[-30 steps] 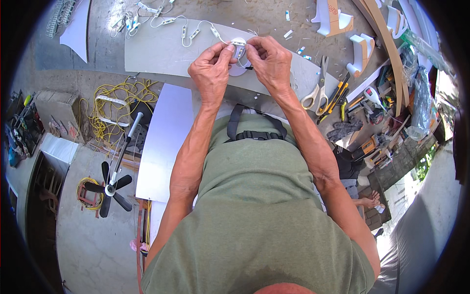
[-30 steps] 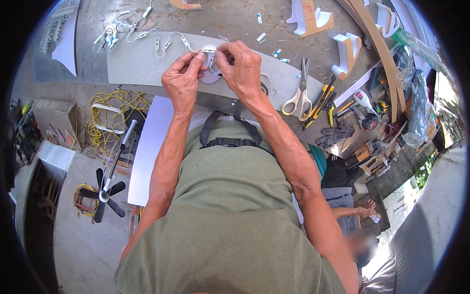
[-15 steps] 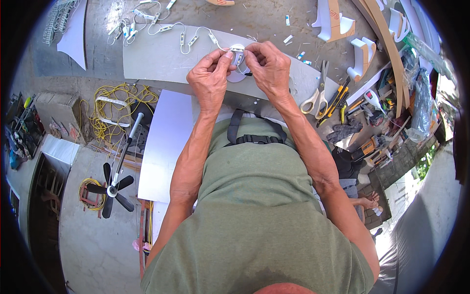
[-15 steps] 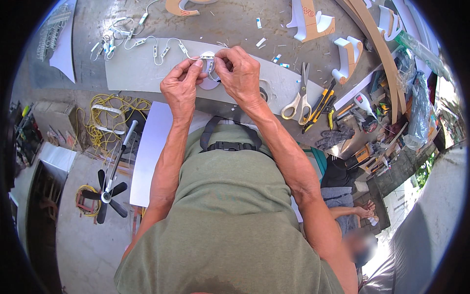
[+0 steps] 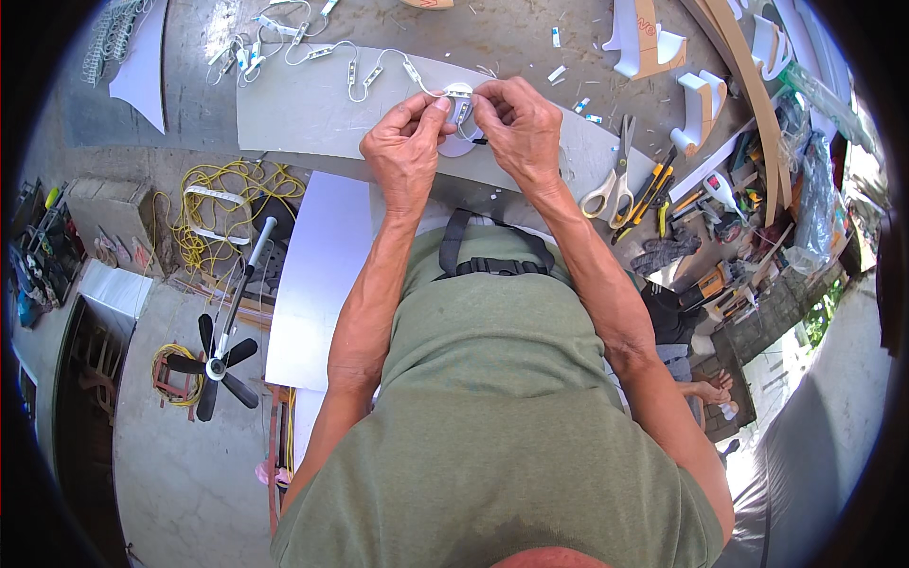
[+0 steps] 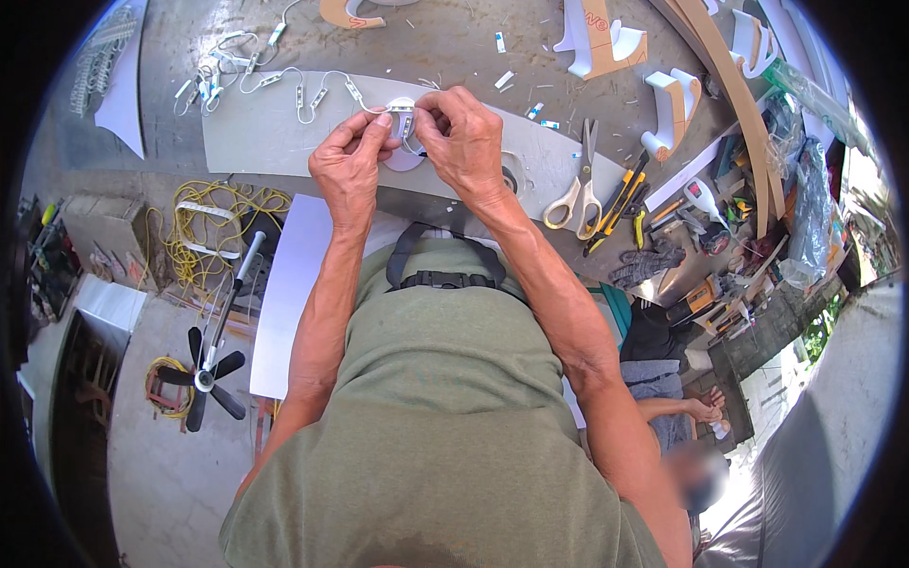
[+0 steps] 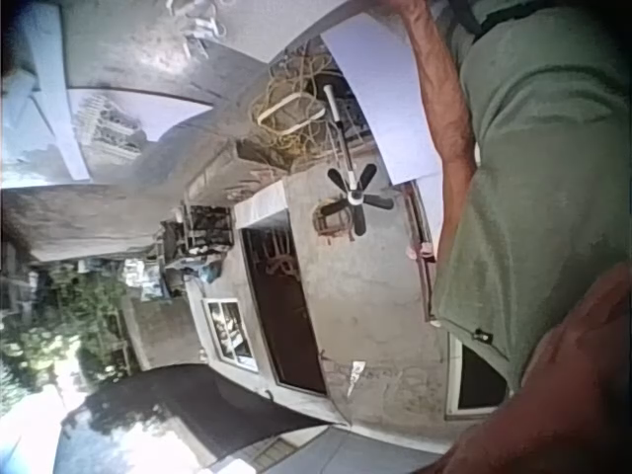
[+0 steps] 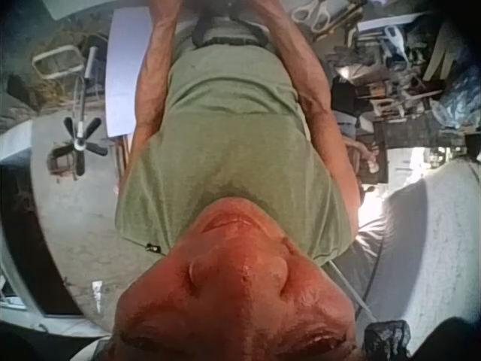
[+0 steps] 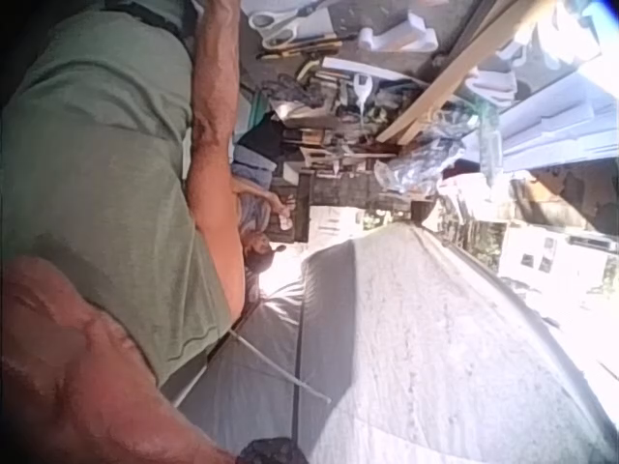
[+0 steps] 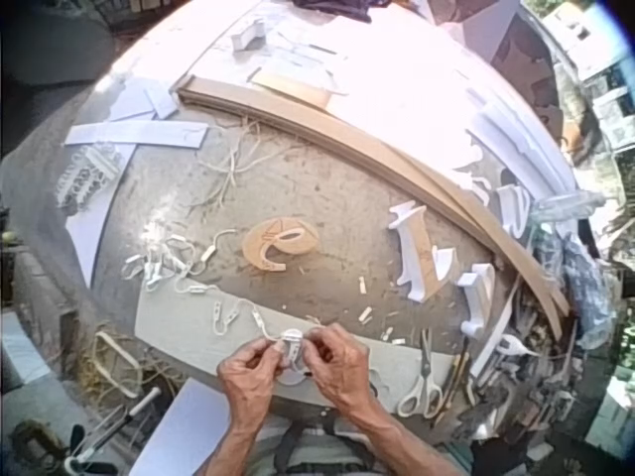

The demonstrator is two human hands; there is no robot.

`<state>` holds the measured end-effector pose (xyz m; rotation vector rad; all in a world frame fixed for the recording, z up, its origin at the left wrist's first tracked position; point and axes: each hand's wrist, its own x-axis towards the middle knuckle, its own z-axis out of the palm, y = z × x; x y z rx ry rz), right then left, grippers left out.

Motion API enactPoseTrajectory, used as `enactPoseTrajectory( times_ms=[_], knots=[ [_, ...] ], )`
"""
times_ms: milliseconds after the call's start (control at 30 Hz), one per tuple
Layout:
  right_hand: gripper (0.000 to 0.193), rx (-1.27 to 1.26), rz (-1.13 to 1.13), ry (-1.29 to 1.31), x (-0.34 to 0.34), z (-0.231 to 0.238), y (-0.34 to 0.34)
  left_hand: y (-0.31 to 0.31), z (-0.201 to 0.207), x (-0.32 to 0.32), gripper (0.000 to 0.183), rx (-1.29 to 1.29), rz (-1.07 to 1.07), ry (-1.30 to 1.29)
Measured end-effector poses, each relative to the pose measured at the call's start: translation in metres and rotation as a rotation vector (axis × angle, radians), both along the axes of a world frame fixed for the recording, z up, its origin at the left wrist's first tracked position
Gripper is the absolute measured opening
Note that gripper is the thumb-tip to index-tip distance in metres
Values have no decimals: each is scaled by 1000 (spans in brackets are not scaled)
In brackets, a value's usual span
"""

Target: The recorder is applying LED modules and electrical components to the back of 3D sign letters.

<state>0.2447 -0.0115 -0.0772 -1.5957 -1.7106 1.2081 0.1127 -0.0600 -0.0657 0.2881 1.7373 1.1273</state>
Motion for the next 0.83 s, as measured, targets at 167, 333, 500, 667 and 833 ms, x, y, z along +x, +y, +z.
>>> enactPoseTrajectory(
  times_ms=[167, 333, 500, 667, 833],
  knots=[
    [7, 0, 6, 10, 1, 1, 1, 1, 0, 0, 16, 1, -7, 18],
    [8, -9, 0, 12, 1, 0, 2, 1, 1, 0, 16, 5, -12, 19],
    [11, -45, 61, 5, 7, 5, 8, -1, -2, -1, 16, 24, -28, 33],
    [15, -89, 26, 5, 12, 1, 7, -2, -5, -1, 22, 28, -56, 62],
    [20, -201, 40, 73, 22, -9, 7, -2, -9, -1, 22, 69, -63, 79]
  ],
)
